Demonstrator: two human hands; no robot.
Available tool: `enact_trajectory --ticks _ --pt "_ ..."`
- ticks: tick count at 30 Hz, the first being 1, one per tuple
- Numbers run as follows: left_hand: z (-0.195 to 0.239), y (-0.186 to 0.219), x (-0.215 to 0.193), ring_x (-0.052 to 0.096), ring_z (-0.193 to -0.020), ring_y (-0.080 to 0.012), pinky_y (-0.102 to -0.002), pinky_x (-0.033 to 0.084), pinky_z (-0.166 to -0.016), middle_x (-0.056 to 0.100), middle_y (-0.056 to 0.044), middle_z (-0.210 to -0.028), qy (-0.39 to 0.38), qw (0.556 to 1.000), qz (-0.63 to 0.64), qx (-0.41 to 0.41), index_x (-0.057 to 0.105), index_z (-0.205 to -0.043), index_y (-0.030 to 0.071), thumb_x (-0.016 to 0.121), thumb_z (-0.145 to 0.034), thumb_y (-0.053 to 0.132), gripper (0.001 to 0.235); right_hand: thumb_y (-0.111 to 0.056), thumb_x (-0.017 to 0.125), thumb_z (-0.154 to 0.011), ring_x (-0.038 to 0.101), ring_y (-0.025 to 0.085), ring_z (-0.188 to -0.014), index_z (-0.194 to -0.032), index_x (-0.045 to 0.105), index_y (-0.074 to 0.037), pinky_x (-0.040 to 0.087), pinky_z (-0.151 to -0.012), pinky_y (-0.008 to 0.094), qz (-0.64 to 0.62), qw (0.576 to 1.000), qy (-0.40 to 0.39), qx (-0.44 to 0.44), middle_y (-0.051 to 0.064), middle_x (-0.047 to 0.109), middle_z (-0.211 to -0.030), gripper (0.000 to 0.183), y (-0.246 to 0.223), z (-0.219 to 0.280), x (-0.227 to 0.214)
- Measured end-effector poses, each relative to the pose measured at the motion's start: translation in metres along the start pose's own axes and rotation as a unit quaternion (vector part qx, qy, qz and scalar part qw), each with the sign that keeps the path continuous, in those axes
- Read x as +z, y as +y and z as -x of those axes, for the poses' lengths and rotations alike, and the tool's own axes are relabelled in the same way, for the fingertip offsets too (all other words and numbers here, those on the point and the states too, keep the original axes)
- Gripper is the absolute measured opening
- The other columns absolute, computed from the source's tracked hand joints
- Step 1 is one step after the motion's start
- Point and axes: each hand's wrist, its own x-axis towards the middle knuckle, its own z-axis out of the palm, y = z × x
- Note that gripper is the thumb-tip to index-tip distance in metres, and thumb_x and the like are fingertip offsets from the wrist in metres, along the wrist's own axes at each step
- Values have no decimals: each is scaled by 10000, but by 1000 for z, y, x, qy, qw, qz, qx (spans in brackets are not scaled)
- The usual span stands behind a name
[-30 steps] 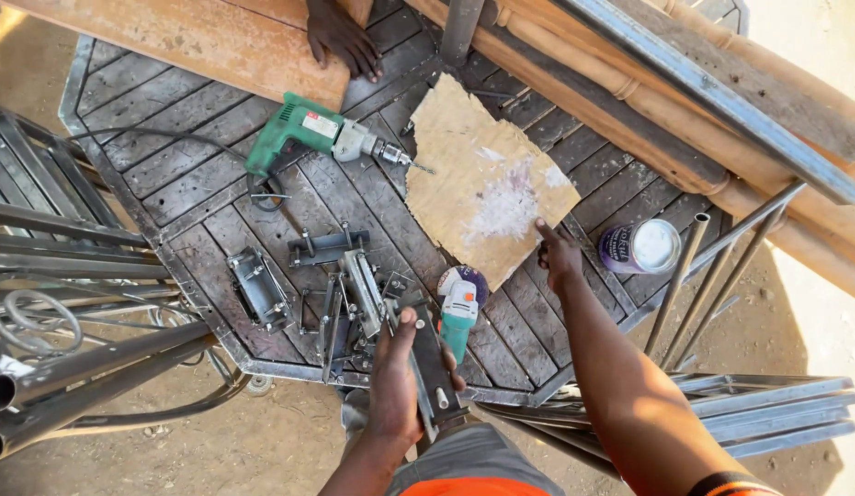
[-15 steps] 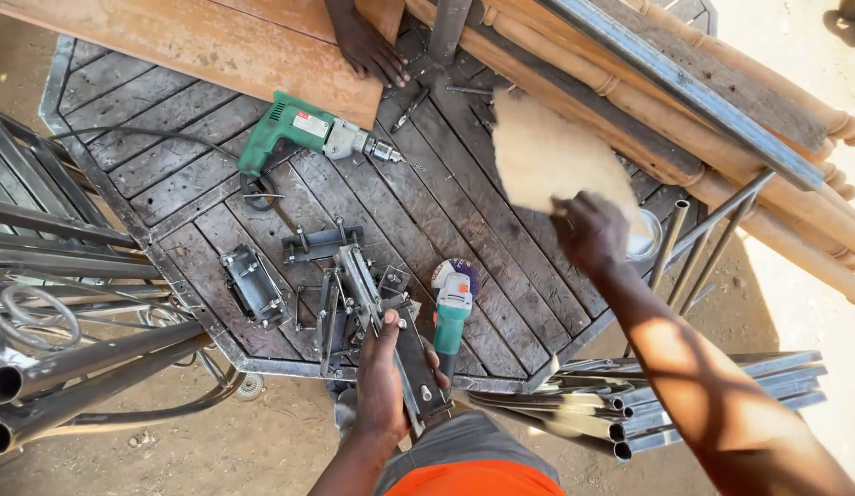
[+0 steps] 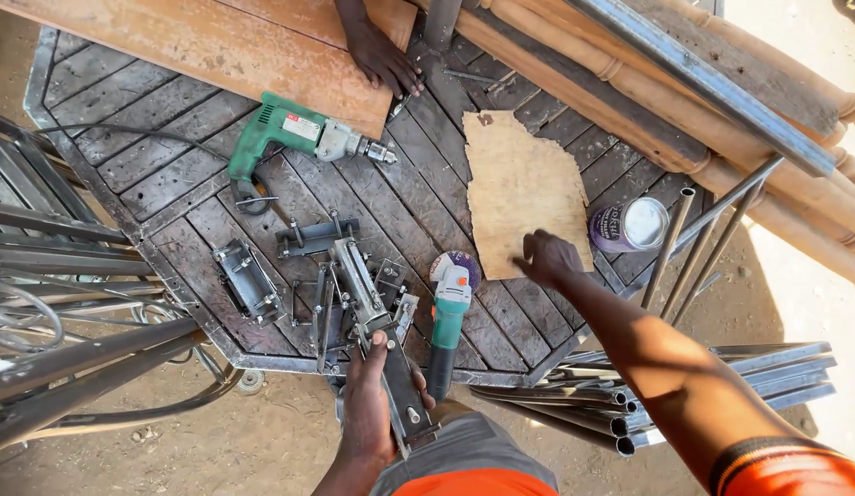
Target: Grinding and smoothing small metal components using a handheld angle grinder on a wooden workbench.
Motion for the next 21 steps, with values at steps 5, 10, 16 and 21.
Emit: enact_trajectory --ticks 5,10,16,21 --pt "1 -5 5 549 -411 -380 -432 417 -392 585 -237 -653 5 1000 -13 -8 493 -1125 117 566 -974 457 379 -236 431 -1056 602 421 -788 -1112 578 -76 444 -589 550 -136 975 130 121 163 536 -1178 224 10 -35 -3" --pt "1 -7 10 547 -436 -389 -446 432 -413 593 -263 -688 31 999 -18 -27 486 -1126 109 585 -970 447 384 -97 462 -1009 605 493 -812 -1153 622 -111 415 -586 596 -187 959 178 120 137 507 -1270 215 12 -48 -8" --pt "-2 -10 14 555 -438 -399 -453 400 -412 584 -254 -679 32 999 -35 -24 485 -1088 83 567 -983 462 402 -106 617 -930 602 468 -925 -1175 648 -139 472 -639 586 -160 965 175 116 118 515 -1255 249 12 -49 3" --pt "0 -10 21 555 -439 -401 -438 389 -401 581 -256 -673 44 998 -35 -18 501 -1110 91 570 -978 475 413 -90 567 -962 600 416 -976 -1209 699 -74 508 -657 560 -127 958 233 109 156 573 -1203 282 11 -46 23"
